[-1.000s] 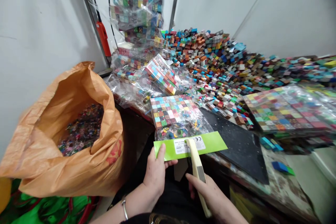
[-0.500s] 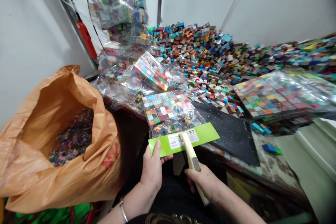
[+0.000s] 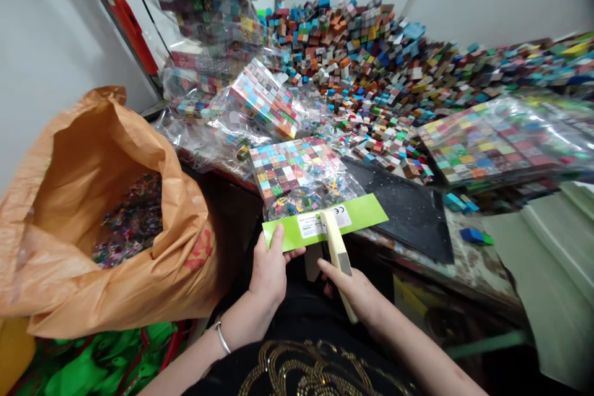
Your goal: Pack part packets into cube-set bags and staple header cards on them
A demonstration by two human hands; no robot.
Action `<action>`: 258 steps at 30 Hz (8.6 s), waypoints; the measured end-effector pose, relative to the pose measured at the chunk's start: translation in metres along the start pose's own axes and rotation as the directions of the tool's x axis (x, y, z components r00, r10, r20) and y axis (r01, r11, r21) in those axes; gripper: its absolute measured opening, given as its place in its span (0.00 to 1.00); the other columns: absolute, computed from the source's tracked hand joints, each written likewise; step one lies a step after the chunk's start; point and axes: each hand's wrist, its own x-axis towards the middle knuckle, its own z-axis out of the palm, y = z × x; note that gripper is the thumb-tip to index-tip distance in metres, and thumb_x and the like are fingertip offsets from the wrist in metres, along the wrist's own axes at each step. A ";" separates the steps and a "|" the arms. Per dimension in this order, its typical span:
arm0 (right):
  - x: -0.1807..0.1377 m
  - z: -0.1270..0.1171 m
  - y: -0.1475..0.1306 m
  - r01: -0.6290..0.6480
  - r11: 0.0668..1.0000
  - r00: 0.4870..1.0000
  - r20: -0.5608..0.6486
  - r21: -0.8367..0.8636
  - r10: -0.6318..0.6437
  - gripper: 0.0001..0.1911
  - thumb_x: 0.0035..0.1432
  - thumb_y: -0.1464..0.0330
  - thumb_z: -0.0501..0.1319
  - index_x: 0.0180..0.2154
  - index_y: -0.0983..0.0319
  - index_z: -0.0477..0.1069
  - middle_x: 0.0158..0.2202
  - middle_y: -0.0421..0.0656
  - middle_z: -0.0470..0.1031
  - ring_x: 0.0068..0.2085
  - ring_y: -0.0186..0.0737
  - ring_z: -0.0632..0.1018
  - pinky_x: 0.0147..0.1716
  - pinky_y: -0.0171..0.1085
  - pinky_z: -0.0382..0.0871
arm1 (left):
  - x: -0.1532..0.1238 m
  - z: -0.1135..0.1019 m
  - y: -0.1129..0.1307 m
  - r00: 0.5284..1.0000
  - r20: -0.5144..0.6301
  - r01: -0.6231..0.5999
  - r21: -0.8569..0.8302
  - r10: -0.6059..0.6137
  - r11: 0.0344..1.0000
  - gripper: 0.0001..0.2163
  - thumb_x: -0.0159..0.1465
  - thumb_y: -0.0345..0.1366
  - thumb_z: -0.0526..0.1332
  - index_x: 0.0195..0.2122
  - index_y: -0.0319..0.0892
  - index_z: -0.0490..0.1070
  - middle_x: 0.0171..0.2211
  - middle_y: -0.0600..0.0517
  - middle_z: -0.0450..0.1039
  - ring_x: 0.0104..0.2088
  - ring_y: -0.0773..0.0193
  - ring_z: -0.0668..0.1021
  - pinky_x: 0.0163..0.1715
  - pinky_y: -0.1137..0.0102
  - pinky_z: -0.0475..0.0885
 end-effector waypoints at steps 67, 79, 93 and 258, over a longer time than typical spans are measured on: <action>-0.022 0.002 0.032 0.377 0.907 0.923 -0.006 -0.188 -0.385 0.28 0.54 0.56 0.54 0.55 0.59 0.57 0.52 0.44 0.66 0.53 0.45 0.66 0.54 0.39 0.55 | 0.003 -0.003 -0.003 0.998 -0.036 -0.041 0.121 0.046 0.992 0.16 0.57 0.46 0.58 0.41 0.41 0.68 0.39 0.47 0.74 0.34 0.63 0.75 0.26 0.75 0.66; -0.019 0.013 0.004 0.338 0.941 0.932 0.132 0.027 -0.339 0.31 0.51 0.60 0.57 0.56 0.61 0.55 0.53 0.46 0.65 0.54 0.44 0.64 0.54 0.41 0.54 | 0.002 -0.004 -0.003 1.000 -0.030 0.010 0.107 -0.007 0.994 0.15 0.57 0.46 0.58 0.41 0.44 0.69 0.41 0.49 0.72 0.36 0.63 0.73 0.28 0.76 0.65; -0.019 0.011 -0.005 0.246 0.969 0.949 0.202 0.009 -0.243 0.15 0.51 0.59 0.56 0.39 0.61 0.65 0.34 0.42 0.69 0.40 0.43 0.70 0.41 0.37 0.61 | 0.014 -0.023 0.017 0.984 0.169 0.042 0.110 -0.060 0.993 0.13 0.55 0.42 0.60 0.36 0.37 0.71 0.27 0.50 0.72 0.26 0.67 0.71 0.21 0.76 0.65; -0.022 0.016 0.019 0.393 0.841 0.907 0.006 -0.371 -0.421 0.14 0.50 0.58 0.52 0.24 0.62 0.66 0.23 0.40 0.66 0.26 0.38 0.67 0.25 0.33 0.61 | 0.006 -0.035 0.007 0.912 0.319 0.262 0.033 -0.258 0.965 0.22 0.58 0.49 0.56 0.44 0.36 0.70 0.42 0.42 0.72 0.40 0.56 0.75 0.39 0.65 0.68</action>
